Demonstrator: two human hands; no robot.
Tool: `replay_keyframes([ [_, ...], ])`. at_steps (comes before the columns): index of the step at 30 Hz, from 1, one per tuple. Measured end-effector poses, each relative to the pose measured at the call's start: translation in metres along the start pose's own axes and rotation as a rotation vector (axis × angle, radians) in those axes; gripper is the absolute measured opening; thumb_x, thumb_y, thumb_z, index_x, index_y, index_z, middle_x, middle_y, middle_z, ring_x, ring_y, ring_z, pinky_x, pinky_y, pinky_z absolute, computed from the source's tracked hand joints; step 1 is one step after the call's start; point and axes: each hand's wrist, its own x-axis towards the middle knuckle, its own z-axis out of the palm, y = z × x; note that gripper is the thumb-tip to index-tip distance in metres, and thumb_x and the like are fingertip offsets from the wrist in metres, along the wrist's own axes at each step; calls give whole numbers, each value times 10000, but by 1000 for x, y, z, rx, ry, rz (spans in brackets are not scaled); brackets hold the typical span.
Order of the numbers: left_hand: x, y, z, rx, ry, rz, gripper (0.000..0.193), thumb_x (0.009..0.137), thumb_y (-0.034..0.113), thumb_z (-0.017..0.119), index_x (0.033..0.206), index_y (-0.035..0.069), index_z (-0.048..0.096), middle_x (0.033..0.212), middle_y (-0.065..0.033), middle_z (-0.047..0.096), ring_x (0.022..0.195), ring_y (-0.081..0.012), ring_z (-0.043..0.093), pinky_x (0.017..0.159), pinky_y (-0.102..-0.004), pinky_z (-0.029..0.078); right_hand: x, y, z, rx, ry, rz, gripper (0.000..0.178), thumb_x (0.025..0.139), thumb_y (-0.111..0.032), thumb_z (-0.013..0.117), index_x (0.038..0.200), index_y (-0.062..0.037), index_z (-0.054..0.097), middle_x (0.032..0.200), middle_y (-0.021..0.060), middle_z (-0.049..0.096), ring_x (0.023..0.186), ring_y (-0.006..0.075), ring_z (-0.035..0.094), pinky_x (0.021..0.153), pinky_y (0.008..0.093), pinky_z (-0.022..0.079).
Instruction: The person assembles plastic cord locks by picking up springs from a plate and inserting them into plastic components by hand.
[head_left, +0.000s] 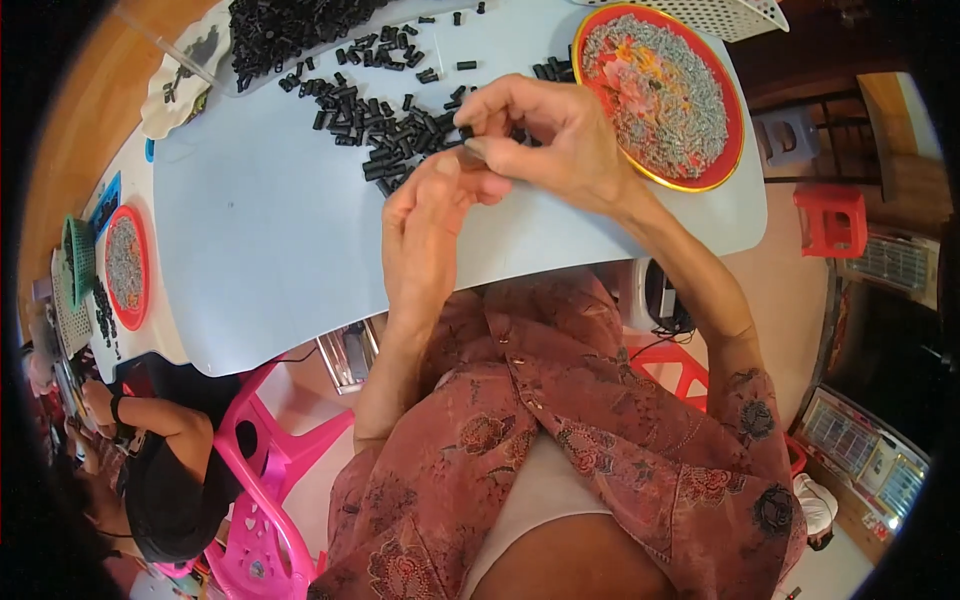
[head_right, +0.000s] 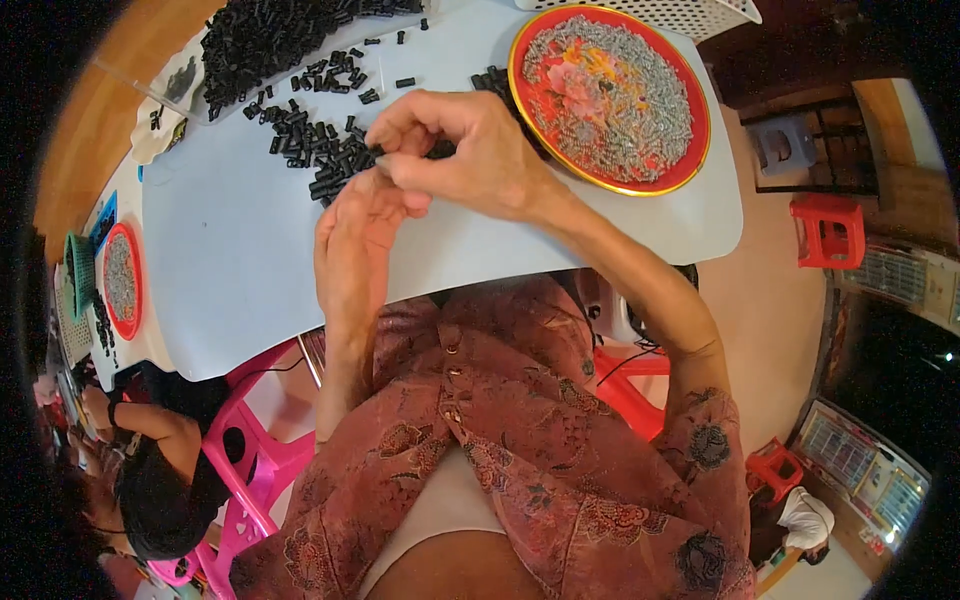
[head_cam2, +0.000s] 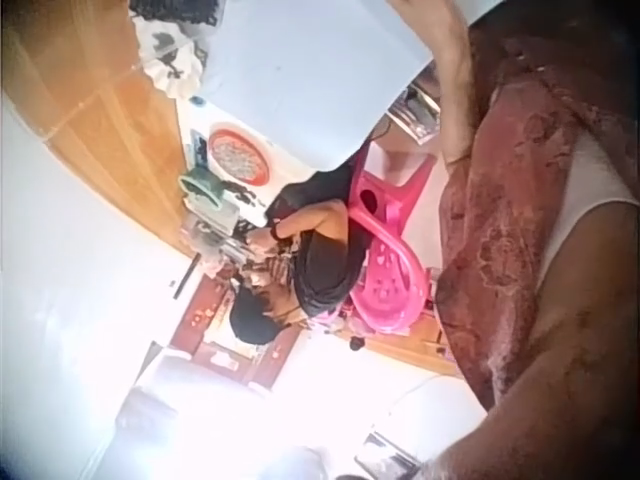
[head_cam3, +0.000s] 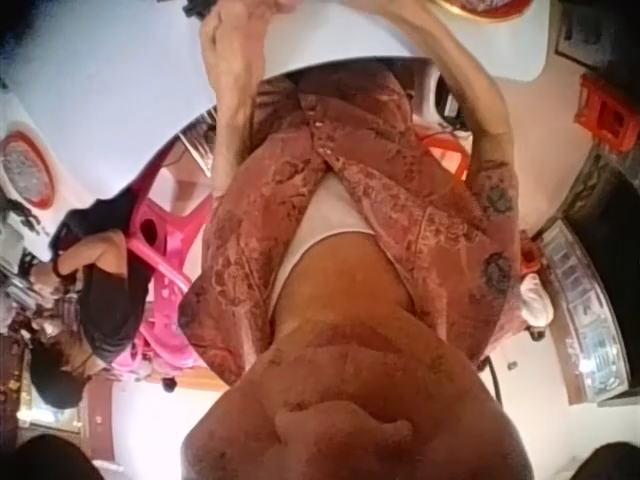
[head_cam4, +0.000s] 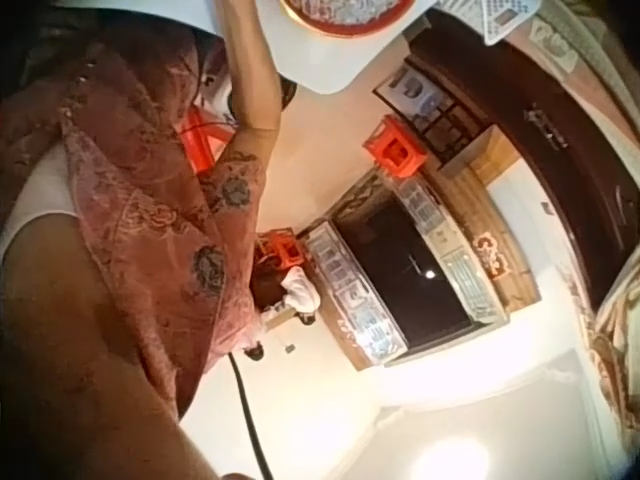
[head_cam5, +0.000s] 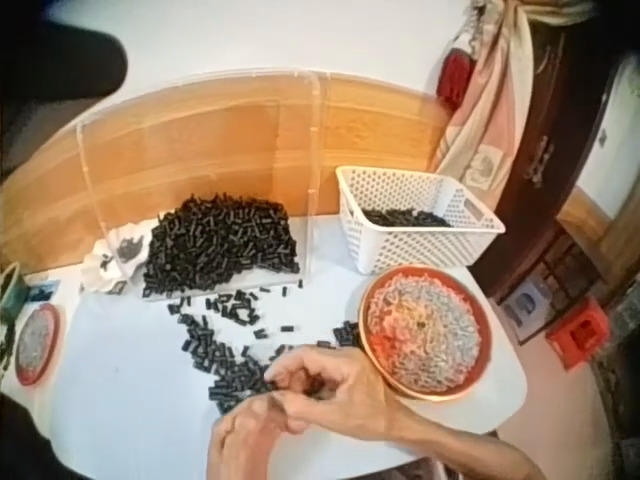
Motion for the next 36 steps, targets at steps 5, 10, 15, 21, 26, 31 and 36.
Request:
replay_keyframes([
  [5,1,-9,0,-147,-111,25,252,954,209,515,1008,-17,612,853,-89,642,805,-175,596,811,-332,465,-26,16,10,114,142,-94,136,785,-12,619,919,1,642,733,21,604,613,53,536,599,211,443],
  [10,-2,-16,1,3,-94,28,208,932,152,555,1051,-8,614,824,-84,637,780,-169,597,802,-317,462,-39,33,4,111,211,-160,143,805,-11,627,943,8,656,801,7,600,643,40,519,596,191,429],
  [15,-7,-12,5,247,-60,82,235,939,148,534,1092,-15,608,833,-78,638,792,-143,586,807,-296,440,-44,33,2,120,195,-87,145,819,-14,631,959,13,657,801,1,596,657,29,509,583,180,421],
  [21,-13,2,15,434,2,72,240,929,150,560,1073,-37,604,839,-65,657,798,-101,589,746,-237,464,-46,26,11,351,220,-101,102,824,-4,616,917,9,653,793,11,625,647,66,564,568,198,436],
  [26,-7,-2,13,604,-61,95,111,882,87,568,908,-9,616,753,5,602,683,-46,484,585,-189,359,-51,30,1,157,140,-157,90,833,52,585,902,36,640,830,66,612,715,107,603,594,232,477],
  [31,-10,-2,21,485,13,120,94,836,51,550,847,-22,609,784,-51,607,684,-77,504,672,-216,392,-53,22,-4,1,351,-313,126,836,-32,612,950,16,635,870,75,642,736,134,609,632,255,486],
  [36,-14,-16,6,468,-55,199,89,836,49,541,836,-21,597,851,-56,619,682,-88,523,673,-231,410,-44,4,-74,-571,433,-223,115,826,-68,618,921,-15,654,840,88,654,710,149,621,628,269,492],
])
